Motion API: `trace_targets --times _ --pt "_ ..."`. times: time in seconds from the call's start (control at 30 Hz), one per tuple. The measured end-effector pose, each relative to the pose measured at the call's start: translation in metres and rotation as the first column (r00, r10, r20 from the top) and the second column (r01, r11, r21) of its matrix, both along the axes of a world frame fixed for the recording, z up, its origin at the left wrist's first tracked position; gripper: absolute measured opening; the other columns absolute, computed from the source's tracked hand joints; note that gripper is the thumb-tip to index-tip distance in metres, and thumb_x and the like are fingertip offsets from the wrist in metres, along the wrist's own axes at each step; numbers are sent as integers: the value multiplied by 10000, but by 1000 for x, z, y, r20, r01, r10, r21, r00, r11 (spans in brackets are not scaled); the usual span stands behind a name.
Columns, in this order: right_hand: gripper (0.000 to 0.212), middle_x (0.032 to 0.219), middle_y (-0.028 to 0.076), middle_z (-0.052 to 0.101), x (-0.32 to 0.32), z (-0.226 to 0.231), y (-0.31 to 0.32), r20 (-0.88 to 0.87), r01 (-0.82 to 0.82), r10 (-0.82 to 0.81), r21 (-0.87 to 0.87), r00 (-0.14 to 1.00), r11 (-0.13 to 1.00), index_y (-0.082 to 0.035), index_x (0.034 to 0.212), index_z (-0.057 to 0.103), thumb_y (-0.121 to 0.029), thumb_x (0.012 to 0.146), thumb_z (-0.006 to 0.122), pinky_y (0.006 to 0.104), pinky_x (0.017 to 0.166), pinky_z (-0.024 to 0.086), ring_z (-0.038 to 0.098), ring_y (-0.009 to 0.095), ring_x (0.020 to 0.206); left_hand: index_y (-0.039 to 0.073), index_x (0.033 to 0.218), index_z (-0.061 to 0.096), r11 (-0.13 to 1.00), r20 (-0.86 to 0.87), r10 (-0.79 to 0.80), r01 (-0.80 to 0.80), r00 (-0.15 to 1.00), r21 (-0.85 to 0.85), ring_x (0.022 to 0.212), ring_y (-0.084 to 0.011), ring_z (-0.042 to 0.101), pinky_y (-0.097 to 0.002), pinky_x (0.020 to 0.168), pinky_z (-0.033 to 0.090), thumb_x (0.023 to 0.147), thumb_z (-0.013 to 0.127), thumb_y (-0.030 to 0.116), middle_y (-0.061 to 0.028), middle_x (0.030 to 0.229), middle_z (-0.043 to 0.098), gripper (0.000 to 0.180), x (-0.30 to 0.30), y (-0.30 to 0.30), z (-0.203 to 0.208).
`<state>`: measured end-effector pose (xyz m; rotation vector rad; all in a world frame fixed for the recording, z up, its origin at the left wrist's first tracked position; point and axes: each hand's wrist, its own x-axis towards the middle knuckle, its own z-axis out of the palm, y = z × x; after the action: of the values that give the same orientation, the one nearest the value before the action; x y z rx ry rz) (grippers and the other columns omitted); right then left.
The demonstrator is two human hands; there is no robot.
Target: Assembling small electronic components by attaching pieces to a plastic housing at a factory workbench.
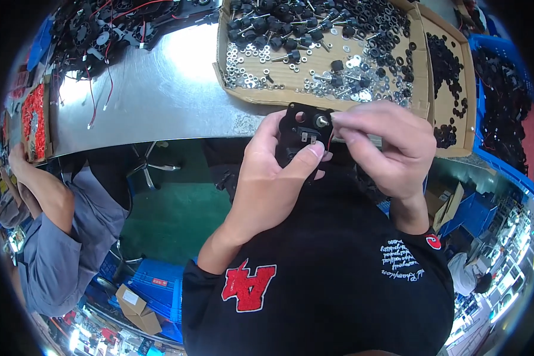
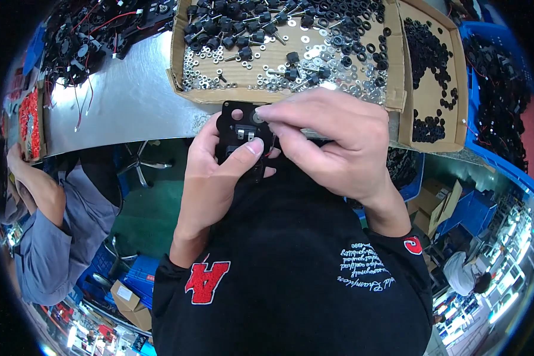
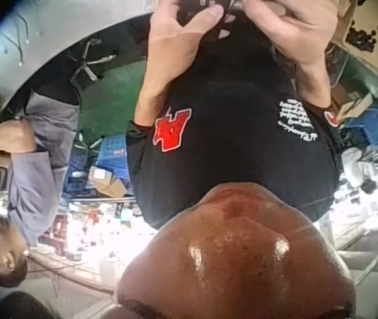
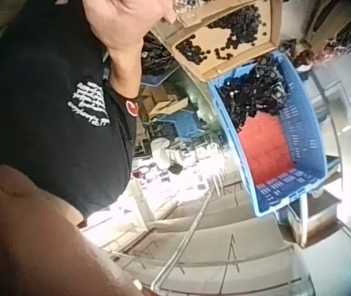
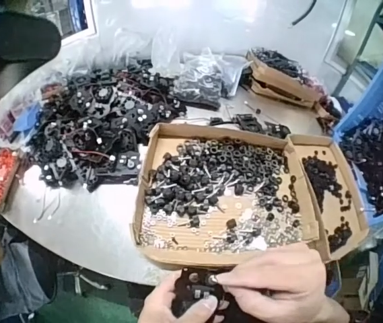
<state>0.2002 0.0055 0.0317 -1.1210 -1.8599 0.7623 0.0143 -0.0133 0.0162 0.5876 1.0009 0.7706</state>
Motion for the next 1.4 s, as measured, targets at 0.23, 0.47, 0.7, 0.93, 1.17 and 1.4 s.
trace_targets --times 0.23,0.47,0.7,0.93,1.17,1.4 --pt "252 836 110 664 -6 -4 0 151 -13 5 55 989 998 -12 963 736 73 725 728 269 638 507 650 187 724 -11 1235 471 1000 12 18 -18 1000 -3 908 -178 664 -318 748 596 895 628 63 -111 1067 624 382 0 0 1" --pt "281 856 83 629 -3 -3 1 136 -20 19 11 991 1000 -28 983 739 70 719 741 257 613 482 617 157 704 -12 1232 476 1000 15 23 -23 1000 -5 908 -178 665 -317 745 595 893 627 60 -105 1051 625 378 -1 -1 5" --pt "283 823 79 632 -6 -1 -1 237 -10 -19 121 971 993 -34 976 738 48 705 754 265 601 486 617 171 698 -8 1241 470 1000 -2 2 -2 1000 16 903 -170 658 -316 744 592 892 633 64 -96 1054 624 391 0 -1 0" --pt "263 796 89 648 -9 1 1 410 -67 -65 302 910 951 -37 943 721 -1 688 775 308 598 503 622 229 680 -8 1255 460 997 -56 -7 11 998 76 920 -156 645 -299 752 576 896 624 52 -91 1049 620 399 -2 -3 -3" --pt "224 791 92 645 -16 5 -3 434 -17 -115 288 894 957 -25 910 700 -17 699 775 322 592 494 620 236 675 -11 1267 455 999 -21 -33 34 999 40 921 -156 646 -301 750 584 899 618 55 -93 1065 612 408 -4 1 -2" --pt "151 733 83 572 -18 9 -4 638 -72 -107 248 762 966 -24 844 617 -53 758 737 348 555 439 557 253 642 -16 1303 427 995 -81 -54 61 995 81 932 -150 640 -301 748 588 905 618 53 -84 1079 605 447 -2 -2 -3"
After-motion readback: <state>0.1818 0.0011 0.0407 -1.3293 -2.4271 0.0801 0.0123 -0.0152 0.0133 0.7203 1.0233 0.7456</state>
